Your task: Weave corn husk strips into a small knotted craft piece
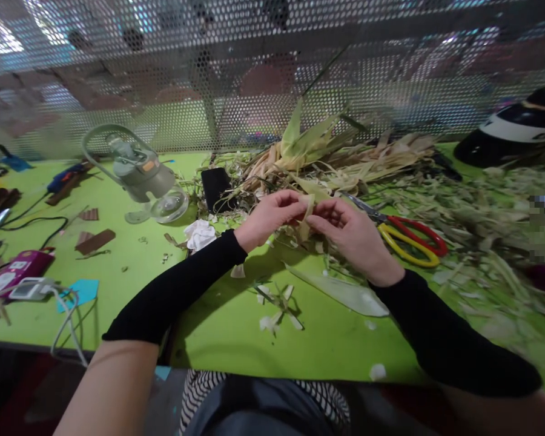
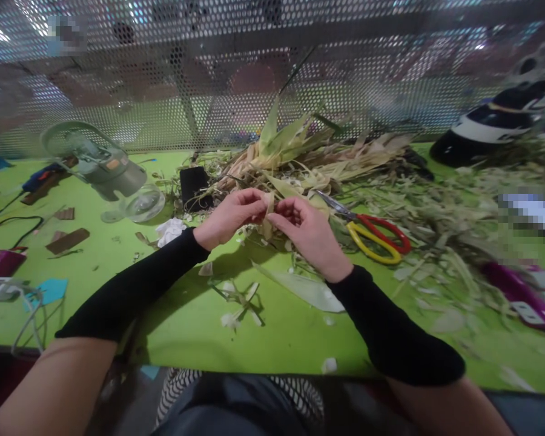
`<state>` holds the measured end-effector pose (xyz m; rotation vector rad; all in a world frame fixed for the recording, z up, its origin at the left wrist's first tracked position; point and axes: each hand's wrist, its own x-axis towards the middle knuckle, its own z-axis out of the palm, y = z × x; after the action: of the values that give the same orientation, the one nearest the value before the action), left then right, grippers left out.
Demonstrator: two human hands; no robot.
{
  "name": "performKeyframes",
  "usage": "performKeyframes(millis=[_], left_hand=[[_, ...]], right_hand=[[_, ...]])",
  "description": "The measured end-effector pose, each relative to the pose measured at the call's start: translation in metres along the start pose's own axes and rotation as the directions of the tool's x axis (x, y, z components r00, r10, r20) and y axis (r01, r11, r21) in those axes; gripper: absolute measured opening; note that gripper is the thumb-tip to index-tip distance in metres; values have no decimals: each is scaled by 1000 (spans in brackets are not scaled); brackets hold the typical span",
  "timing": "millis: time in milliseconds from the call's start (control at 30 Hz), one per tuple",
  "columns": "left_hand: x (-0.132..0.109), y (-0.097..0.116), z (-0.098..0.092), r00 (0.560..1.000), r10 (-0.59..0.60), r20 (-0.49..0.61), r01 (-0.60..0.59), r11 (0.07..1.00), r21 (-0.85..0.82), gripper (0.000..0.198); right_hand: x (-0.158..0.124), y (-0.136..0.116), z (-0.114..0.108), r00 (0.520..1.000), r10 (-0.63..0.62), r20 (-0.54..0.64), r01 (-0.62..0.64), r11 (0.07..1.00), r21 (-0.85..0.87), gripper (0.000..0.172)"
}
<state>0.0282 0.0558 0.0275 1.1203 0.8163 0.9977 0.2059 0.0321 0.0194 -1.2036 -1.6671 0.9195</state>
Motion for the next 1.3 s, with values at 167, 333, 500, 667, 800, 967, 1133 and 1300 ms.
performKeyframes(millis=[167,333,500,667,800,967,1133,1300], left_hand=[[0,-1,3,999,14,34,-18,993,118,12],[-8,3,9,997,-25,68,10,979,206,10],[-13,10,11,997,-66,49,55,979,194,15],[-11,8,9,1000,-22,8,19,969,246,13],[-10,4,7,1000,5,9,-8,957,290,12],[-12,8,10,998,-55,-13,56,972,229,15],[-12,15,10,993,-112,-36,116,979,166,17],[-3,12,-10,996,-53,-79,79,922,379,14]], right_hand=[[-2,-4,1,992,-80,-99,77,997,-30,35],[-4,-5,-1,987,-100,-124,79,983,-163,31],[-3,-5,-3,993,-66,-98,50,986,-160,29],[-6,-7,-3,993,-99,-56,82,965,-251,24],[-8,-10,-1,984,-169,-59,136,921,-366,19],[-10,-12,3,978,-200,-60,161,906,-392,14],[-12,-8,3,946,-280,-165,225,931,-288,12],[-8,-9,-7,821,-334,-464,310,942,-129,16]])
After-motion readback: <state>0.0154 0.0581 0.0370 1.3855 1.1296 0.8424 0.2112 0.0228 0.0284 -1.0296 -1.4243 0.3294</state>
